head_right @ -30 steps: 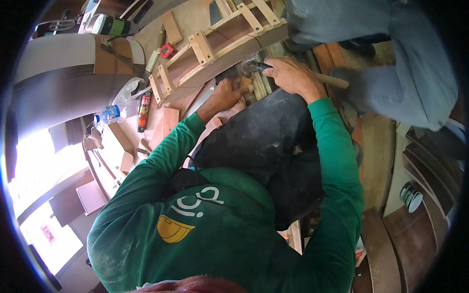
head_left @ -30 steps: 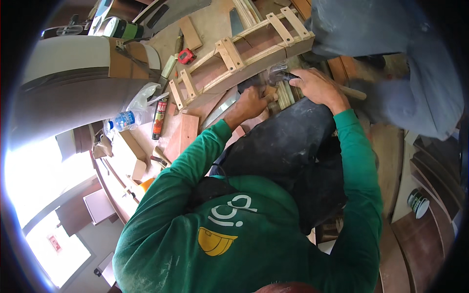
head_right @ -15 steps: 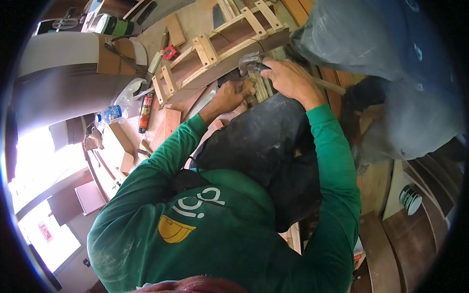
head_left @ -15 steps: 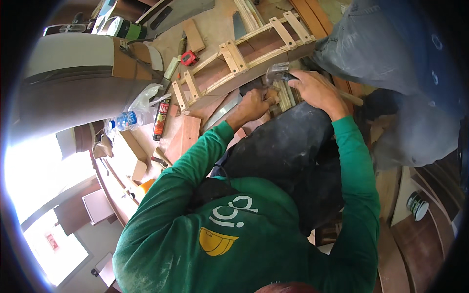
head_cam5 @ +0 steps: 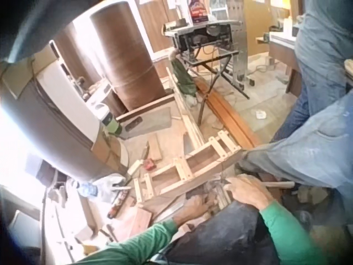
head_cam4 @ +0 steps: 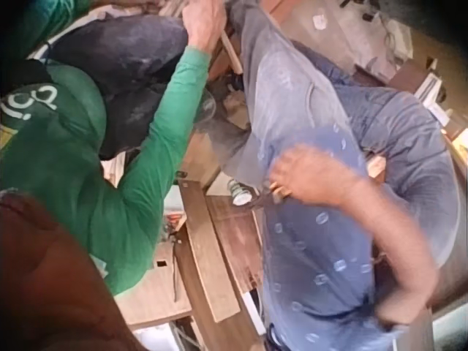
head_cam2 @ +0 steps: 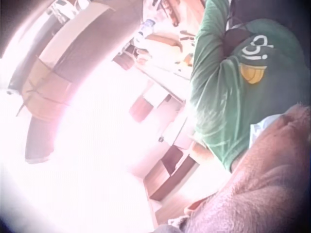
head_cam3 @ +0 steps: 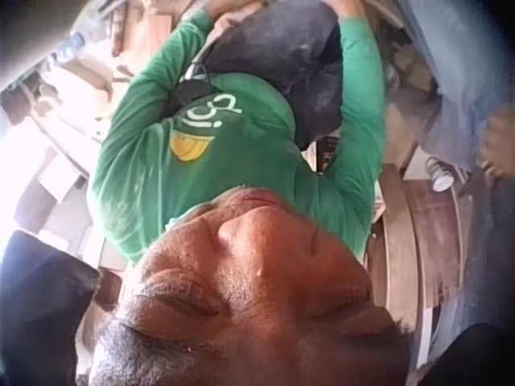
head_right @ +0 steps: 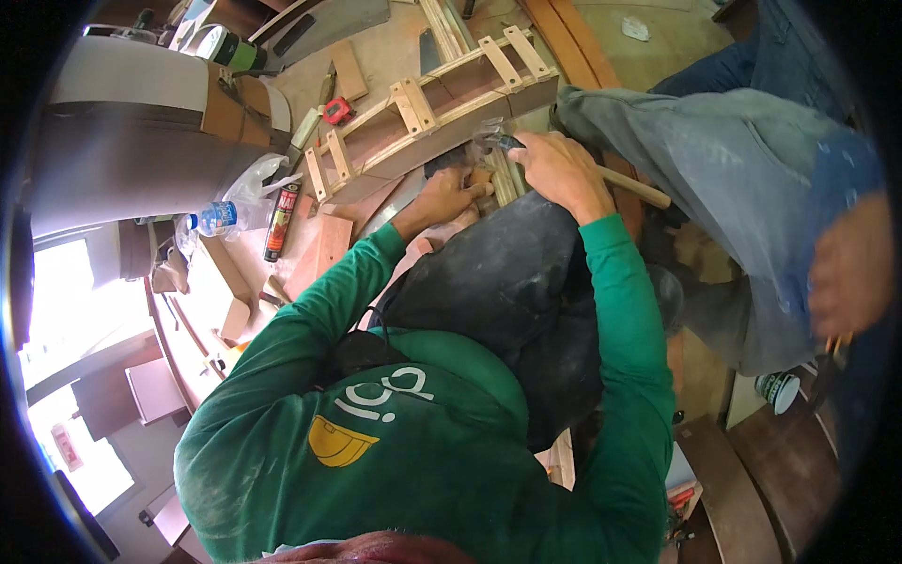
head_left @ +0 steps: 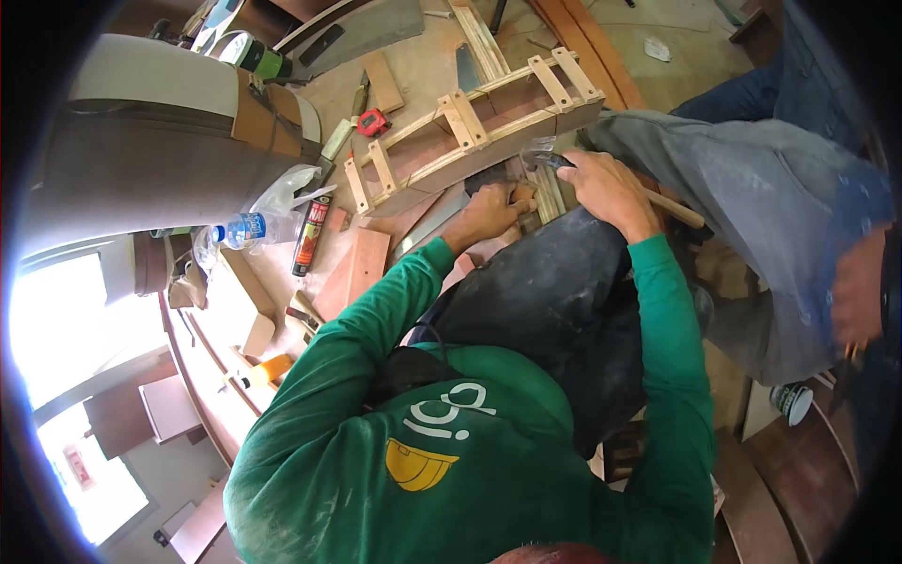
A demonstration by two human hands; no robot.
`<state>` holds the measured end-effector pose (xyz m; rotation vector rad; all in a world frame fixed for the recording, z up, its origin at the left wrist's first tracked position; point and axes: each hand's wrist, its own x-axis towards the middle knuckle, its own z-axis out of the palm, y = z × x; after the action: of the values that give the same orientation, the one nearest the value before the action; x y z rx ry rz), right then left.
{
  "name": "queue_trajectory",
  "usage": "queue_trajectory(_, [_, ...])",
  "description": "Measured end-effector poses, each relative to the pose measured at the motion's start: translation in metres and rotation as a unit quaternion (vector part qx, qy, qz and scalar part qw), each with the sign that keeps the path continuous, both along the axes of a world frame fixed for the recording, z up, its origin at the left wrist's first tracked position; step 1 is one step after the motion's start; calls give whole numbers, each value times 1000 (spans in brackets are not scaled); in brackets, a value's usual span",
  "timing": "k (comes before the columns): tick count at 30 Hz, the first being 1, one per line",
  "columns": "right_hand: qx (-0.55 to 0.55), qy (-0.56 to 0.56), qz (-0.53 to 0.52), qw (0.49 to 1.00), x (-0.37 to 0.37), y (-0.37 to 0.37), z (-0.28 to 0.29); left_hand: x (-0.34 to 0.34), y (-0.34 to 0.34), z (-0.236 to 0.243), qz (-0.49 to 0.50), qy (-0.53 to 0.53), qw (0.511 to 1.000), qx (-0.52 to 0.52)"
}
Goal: The person measures and marks wood pieces using a square and pencil, then fits them into a wooden frame, securing one with a hammer.
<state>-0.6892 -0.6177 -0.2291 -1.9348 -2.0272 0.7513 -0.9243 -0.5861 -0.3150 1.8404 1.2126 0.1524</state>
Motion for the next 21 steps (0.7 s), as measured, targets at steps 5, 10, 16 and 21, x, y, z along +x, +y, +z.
queue_trajectory(5, [46, -20, -77, 996, -17, -52, 75, -23, -20, 12, 18, -114, 991, -71])
queue_trajectory(10, [127, 179, -186, 958, -26, -112, 77, -31, -29, 70, 2, -389, 878, -280])
queue_trajectory(16, [28, 399, -334, 854, -52, -123, 87, -7, -26, 99, 27, -521, 795, -309])
queue_trajectory(21, [63, 326, -370, 868, -63, -127, 66, 6, -26, 116, 75, -469, 851, -223])
